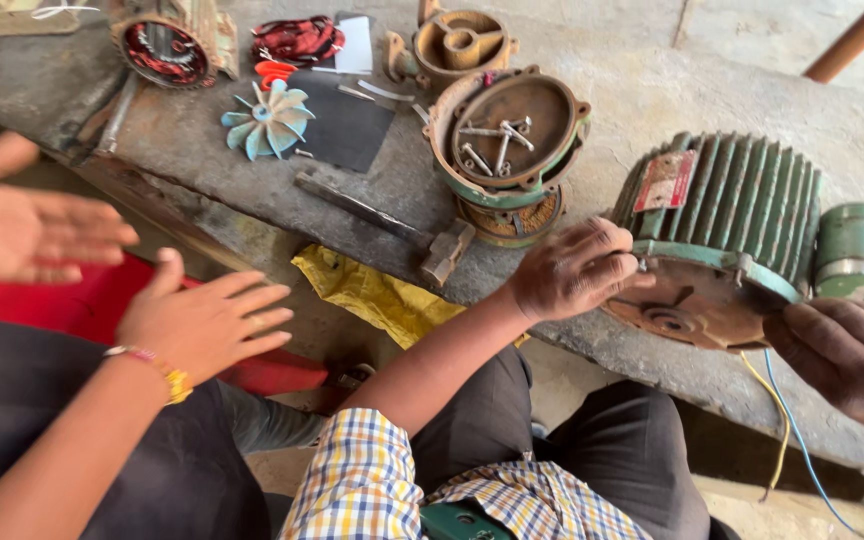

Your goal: The person disassembles an electric motor at a stone workbench. They unscrew bolts from the motor housing with a wrench, tap the housing with a hammer, remove the rear end cover by hand, and use a screwdriver on the motor's terminal box while handling wires and loose parts.

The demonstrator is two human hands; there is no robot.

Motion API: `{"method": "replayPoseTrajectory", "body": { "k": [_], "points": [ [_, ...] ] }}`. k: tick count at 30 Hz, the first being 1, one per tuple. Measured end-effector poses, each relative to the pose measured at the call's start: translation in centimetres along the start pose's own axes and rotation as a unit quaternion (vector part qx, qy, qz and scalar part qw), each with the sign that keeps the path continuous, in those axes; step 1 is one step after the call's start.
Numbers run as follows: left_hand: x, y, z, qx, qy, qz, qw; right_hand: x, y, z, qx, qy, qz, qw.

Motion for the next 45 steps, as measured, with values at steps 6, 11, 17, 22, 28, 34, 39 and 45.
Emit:
{"method": "replayPoseTrajectory", "body": {
  "k": [6,11,17,22,28,34,39,45],
  "points": [
    [-0.8,0.6,0.4,-0.011,0.016,-0.039,0.999,0.8,1.4,2.7,0.152,0.119,-0.042,0.980],
    [0.5,0.1,0.3,-0.046,0.015,-0.019,0.999,1.4,1.3,4.0,0.118,0.118,-0.035,0.985],
    [-1.3,1.9,0.3,-0.042,0.040,-0.024,0.998,0.9,0.9,3.0,-0.006,0.022,0.041,0.999],
    [0.3,8.0,-1.6,0.095,0.015,-0.041,0.994,-0.6,0.3,1.1,-0.058,-0.035,0.075,0.995],
    [1.5,11.2,-3.6,0.138,0.043,0.038,0.989,-4.7,0.0,3.5,0.156,0.101,0.030,0.982],
    [1.0,4.9,-3.6,-0.190,0.136,0.010,0.972,-3.4,10.7,10.2,0.388,0.365,-0.249,0.809],
    [3.2,4.1,-3.9,-0.243,0.158,-0.031,0.956,6.8,19.8,5.0,0.432,0.259,-0.587,0.633],
    [2.7,3.0,-3.3,-0.239,0.191,-0.054,0.951,12.1,17.1,2.7,0.448,0.249,-0.768,0.385]
  ]
}}
Point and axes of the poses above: each hand's wrist, its own z-axis away from the middle knuckle, its own x-axis out of the palm, y = z × x, the point moved 8 cm from there along -z, towards the middle knuckle, and after that the axes turned 5 degrees about -z, right-handed, at the moved point
